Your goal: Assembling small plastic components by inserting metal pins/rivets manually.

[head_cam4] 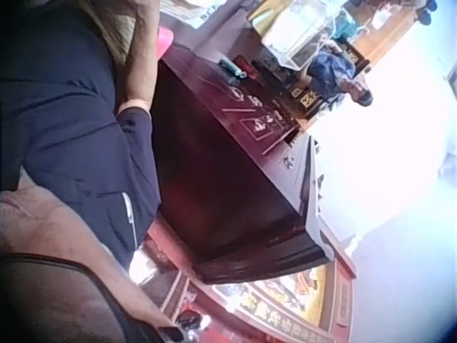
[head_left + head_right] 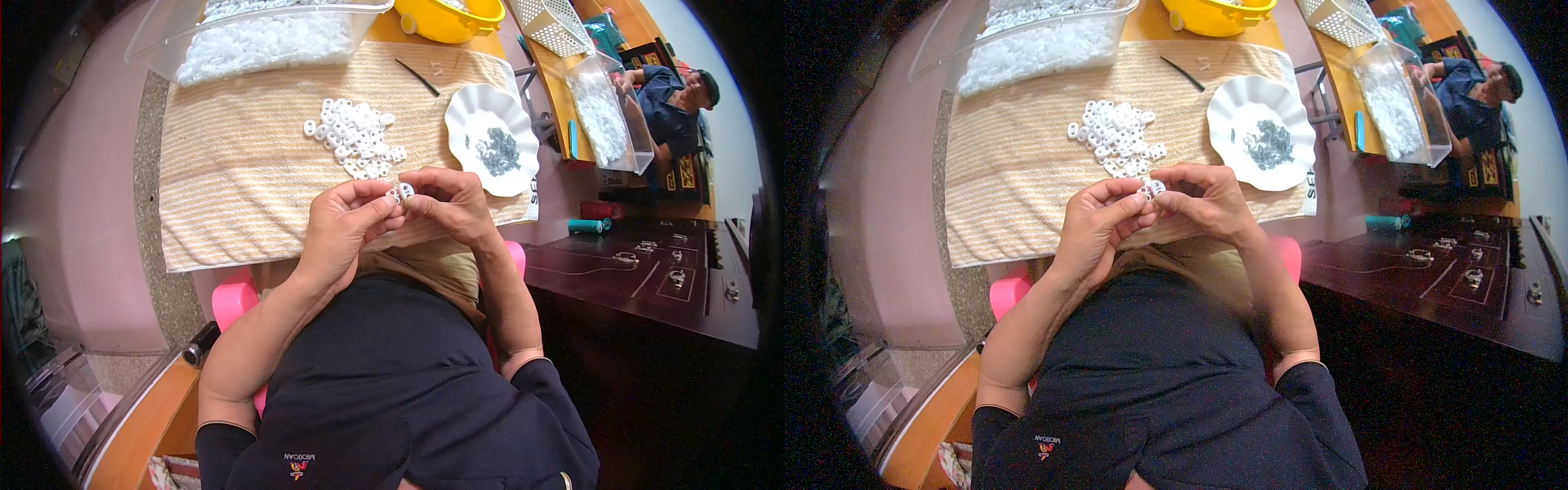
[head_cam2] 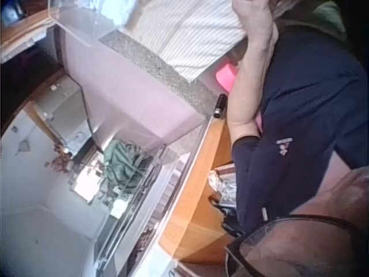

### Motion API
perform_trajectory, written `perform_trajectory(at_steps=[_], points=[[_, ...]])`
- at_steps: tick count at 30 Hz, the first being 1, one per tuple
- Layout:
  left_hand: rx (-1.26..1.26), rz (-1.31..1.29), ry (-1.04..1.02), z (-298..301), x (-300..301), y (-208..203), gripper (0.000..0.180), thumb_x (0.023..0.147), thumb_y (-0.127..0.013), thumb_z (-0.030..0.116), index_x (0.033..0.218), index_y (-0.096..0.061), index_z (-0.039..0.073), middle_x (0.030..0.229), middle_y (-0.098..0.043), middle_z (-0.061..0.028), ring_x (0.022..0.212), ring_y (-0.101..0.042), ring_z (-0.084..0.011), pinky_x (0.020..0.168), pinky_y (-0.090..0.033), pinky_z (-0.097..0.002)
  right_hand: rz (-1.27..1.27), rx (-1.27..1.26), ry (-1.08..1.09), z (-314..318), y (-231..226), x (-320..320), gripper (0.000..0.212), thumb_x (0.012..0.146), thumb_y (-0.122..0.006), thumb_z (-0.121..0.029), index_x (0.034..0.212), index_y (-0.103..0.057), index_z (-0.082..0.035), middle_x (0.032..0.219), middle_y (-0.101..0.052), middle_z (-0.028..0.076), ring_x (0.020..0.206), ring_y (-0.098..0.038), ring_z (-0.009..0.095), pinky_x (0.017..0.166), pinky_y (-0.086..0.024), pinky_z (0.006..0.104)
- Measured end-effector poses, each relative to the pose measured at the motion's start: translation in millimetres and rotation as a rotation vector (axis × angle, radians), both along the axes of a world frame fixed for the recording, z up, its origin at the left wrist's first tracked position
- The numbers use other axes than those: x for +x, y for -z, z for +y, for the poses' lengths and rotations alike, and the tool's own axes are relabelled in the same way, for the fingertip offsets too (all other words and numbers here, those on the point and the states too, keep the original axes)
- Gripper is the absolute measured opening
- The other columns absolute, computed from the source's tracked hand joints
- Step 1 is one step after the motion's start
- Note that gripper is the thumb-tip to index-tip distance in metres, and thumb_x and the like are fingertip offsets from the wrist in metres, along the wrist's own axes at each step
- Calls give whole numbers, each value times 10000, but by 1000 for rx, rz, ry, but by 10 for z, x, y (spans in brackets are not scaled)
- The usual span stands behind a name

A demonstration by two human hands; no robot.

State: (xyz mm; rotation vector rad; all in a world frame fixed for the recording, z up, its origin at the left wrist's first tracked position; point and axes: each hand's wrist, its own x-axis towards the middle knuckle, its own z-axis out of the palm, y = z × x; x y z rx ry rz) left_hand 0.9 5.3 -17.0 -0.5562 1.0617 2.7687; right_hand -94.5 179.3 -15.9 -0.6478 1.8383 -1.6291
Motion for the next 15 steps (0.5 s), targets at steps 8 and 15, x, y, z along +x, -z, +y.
perform_trajectory(at_steps=[8, 15], points=[[-13, -15, 5, 10, 10, 5, 164, 870, -639, 17, 1025, -616, -33, 908, -664, -107, 773, -657, -150, 726, -576, -254, -30, -20, -9, -5, -2, 18, 287, 853, -653, 27, 1134, -615, 72, 966, -661, 82, 823, -641, 119, 711, -539, 228], [-16, -19, 12, 12, 13, 4, 172, 867, -644, 16, 1030, -618, -32, 923, -668, -105, 786, -657, -148, 726, -575, -253, -61, -32, -11, -14, -24, 31, 275, 863, -671, -34, 1122, -629, 51, 944, -693, 69, 845, -647, 102, 755, -534, 232]])
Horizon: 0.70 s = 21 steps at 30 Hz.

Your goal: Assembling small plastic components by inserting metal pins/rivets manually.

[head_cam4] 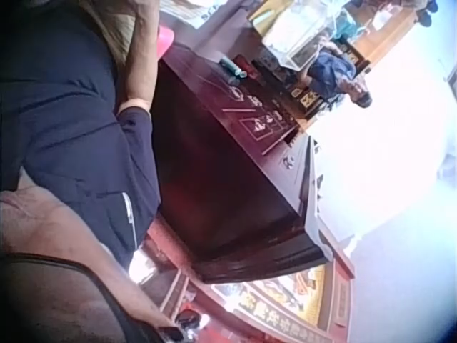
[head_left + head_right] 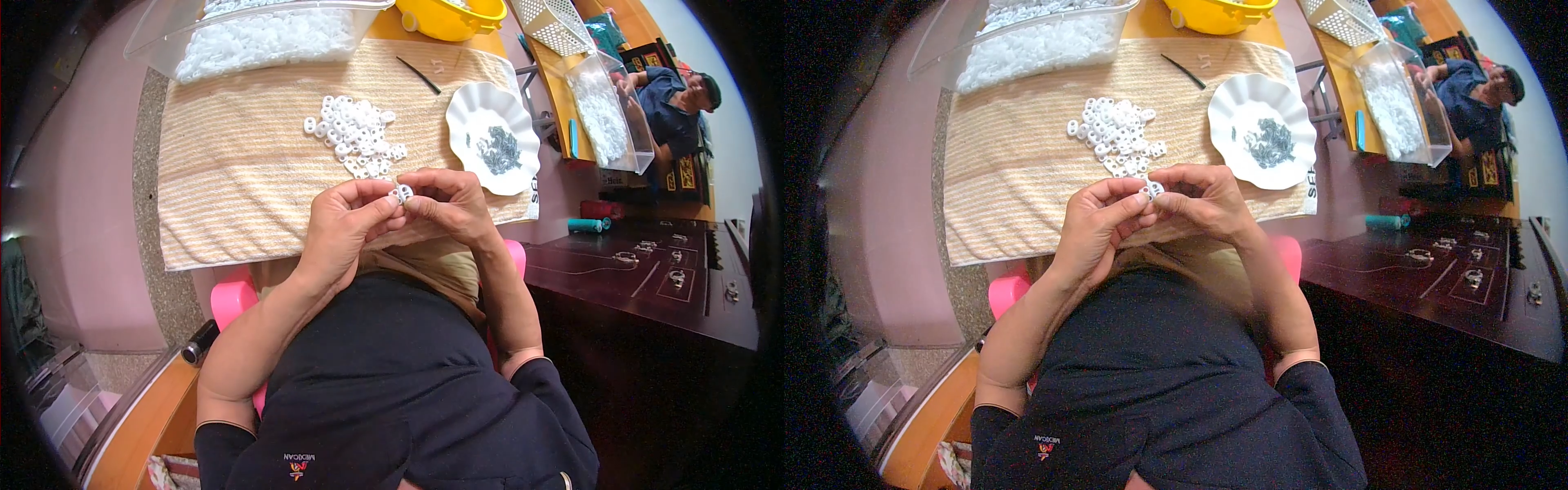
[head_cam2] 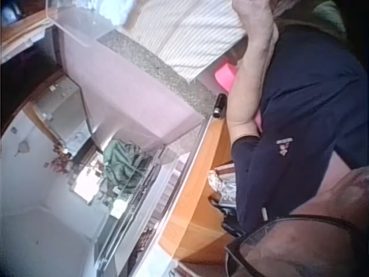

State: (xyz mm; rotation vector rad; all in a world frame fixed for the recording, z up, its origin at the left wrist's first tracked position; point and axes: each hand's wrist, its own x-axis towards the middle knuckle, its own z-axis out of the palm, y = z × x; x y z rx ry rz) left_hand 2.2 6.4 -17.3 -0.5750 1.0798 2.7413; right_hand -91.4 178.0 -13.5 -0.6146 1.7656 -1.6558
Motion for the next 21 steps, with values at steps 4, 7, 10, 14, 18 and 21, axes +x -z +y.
perform_trajectory(at_steps=[4, 7, 10, 14, 18, 21], points=[[-7, 5, 0, 13, 2, -5, 168, 871, -640, 24, 1025, -622, -38, 902, -667, -96, 771, -652, -134, 714, -561, -235, -13, -9, 0, 5, -9, 2, 270, 865, -667, -32, 1119, -631, 53, 945, -693, 74, 844, -649, 104, 755, -535, 233], [-6, 10, -6, 19, 4, -12, 165, 876, -633, 29, 1024, -623, -43, 875, -665, -87, 748, -643, -115, 700, -545, -215, -53, -4, -9, 3, -35, 4, 261, 868, -663, -28, 1114, -633, 54, 944, -693, 78, 842, -650, 106, 753, -536, 234], [2, 7, -1, 21, 7, -26, 159, 876, -630, 24, 1021, -623, -42, 868, -663, -87, 746, -642, -114, 698, -544, -214, -45, 6, -1, 7, -44, 6, 260, 872, -654, -20, 1116, -626, 62, 938, -693, 90, 834, -658, 119, 751, -541, 239], [30, 11, 19, 14, 16, -26, 158, 878, -630, 26, 1022, -622, -39, 865, -662, -85, 744, -642, -114, 698, -547, -215, -101, -46, -14, 9, -58, 16, 265, 876, -644, -9, 1124, -609, 78, 923, -692, 109, 825, -669, 140, 749, -550, 248], [64, -15, 21, 27, 24, -62, 160, 880, -633, 33, 1025, -622, -34, 869, -662, -83, 742, -643, -114, 701, -554, -221, -144, -64, -14, 22, -38, 21, 266, 877, -641, -6, 1124, -601, 86, 918, -692, 117, 821, -671, 145, 748, -554, 254], [74, -18, 23, 26, 29, -64, 160, 882, -636, 41, 1025, -623, -30, 877, -664, -82, 740, -644, -116, 705, -559, -229, -154, -76, -18, 30, -28, 18, 267, 878, -640, -5, 1125, -599, 87, 919, -692, 118, 821, -672, 146, 748, -554, 253]])
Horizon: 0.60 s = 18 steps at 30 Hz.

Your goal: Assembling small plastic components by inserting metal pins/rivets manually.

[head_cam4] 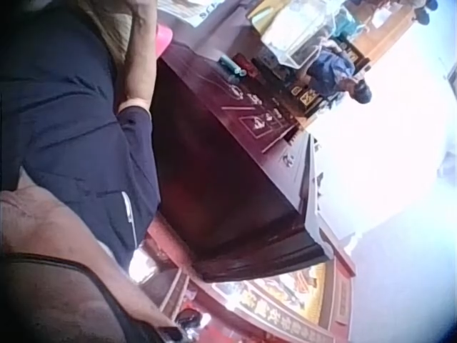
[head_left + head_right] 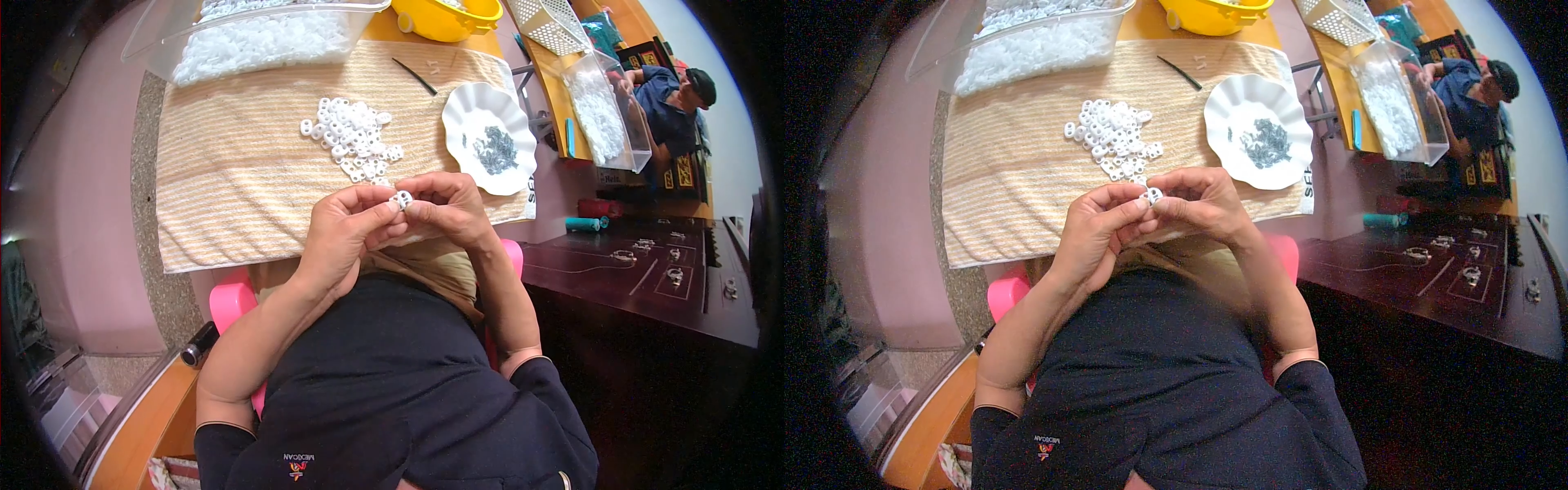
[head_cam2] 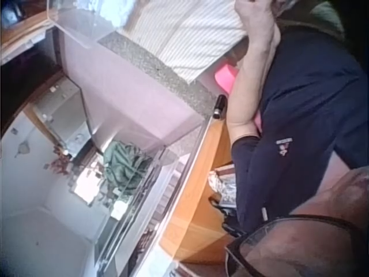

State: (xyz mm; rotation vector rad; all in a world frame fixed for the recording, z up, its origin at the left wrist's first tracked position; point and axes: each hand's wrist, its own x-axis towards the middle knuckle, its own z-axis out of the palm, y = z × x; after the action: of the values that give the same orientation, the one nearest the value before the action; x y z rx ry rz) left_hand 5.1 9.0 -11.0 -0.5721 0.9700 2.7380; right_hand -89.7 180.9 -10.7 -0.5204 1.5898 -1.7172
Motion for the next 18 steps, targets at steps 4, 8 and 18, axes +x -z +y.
perform_trajectory(at_steps=[4, 8, 18], points=[[11, -3, 2, -1, 1, 7, 164, 881, -640, 46, 1027, -624, -28, 878, -666, -83, 736, -645, -119, 694, -557, -229, -23, -4, 3, -3, 2, 6, 270, 878, -640, -7, 1126, -596, 89, 915, -692, 121, 825, -675, 156, 750, -560, 261], [4, -19, 4, -4, -9, 1, 167, 878, -642, 45, 1025, -621, -31, 872, -666, -84, 733, -645, -122, 684, -551, -229, -116, -23, 4, 6, 18, -5, 284, 848, -663, 2, 1119, -614, 70, 981, -683, 122, 869, -666, 161, 783, -551, 274], [-9, -80, 13, -13, -19, -49, 143, 883, -626, 39, 1005, -615, -34, 852, -663, -85, 717, -639, -117, 660, -528, -218, -168, -52, -10, 15, 52, -28, 291, 838, -657, 34, 1117, -599, 91, 981, -677, 154, 858, -677, 197, 762, -569, 299]])
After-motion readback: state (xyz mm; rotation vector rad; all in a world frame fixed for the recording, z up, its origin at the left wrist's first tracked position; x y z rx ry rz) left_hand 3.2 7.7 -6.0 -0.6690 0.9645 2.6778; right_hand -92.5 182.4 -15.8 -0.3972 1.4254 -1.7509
